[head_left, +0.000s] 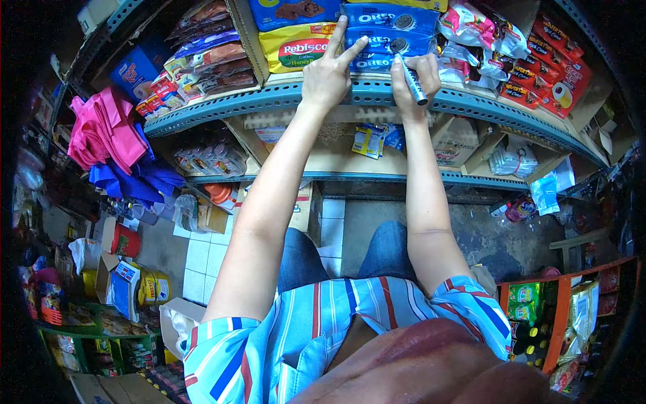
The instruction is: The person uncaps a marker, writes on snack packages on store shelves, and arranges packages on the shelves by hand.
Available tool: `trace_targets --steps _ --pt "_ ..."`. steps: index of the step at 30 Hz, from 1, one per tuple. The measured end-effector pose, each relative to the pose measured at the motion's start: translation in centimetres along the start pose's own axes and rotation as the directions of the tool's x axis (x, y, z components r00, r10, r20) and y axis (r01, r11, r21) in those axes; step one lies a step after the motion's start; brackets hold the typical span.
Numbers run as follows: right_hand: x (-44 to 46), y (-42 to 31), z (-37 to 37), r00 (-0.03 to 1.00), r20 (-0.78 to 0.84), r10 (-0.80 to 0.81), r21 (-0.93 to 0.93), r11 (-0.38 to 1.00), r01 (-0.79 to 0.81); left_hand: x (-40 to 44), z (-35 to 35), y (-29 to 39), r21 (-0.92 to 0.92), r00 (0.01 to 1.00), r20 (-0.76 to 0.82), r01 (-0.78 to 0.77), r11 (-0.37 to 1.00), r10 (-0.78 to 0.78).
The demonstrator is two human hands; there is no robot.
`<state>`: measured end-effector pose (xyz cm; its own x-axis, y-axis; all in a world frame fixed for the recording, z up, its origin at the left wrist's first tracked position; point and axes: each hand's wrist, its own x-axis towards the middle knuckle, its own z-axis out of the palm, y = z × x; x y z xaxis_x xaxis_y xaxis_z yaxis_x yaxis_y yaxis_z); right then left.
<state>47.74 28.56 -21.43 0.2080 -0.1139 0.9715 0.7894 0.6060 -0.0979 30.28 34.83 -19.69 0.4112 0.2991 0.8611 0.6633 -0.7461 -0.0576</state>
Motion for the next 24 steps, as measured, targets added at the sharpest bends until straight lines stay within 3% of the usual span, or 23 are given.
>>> trace_targets --steps 5,9,12,24 --pt "-0.6 0.2 -0.7 0.995 -0.1 0.006 0.081 0.997 0.002 -0.1 -0.2 0.1 -0.005 1.0 -0.025 -0.015 1.0 0.015" --pt "-1.0 0.1 -0.7 0.998 -0.057 -0.004 0.124 0.992 0.011 -0.5 0.0 -0.2 -0.014 0.992 -0.113 -0.066 0.998 0.064" --pt "-1.1 0.1 -1.1 0.994 0.094 -0.05 0.083 0.996 0.042 -0.6 0.3 -0.5 0.0 0.991 -0.089 -0.1 0.995 0.1" --pt "-0.6 -0.5 -0.4 0.969 0.24 -0.056 0.098 0.995 0.034 -0.6 0.6 -0.3 -0.098 0.994 -0.108 -0.033 0.995 0.022"
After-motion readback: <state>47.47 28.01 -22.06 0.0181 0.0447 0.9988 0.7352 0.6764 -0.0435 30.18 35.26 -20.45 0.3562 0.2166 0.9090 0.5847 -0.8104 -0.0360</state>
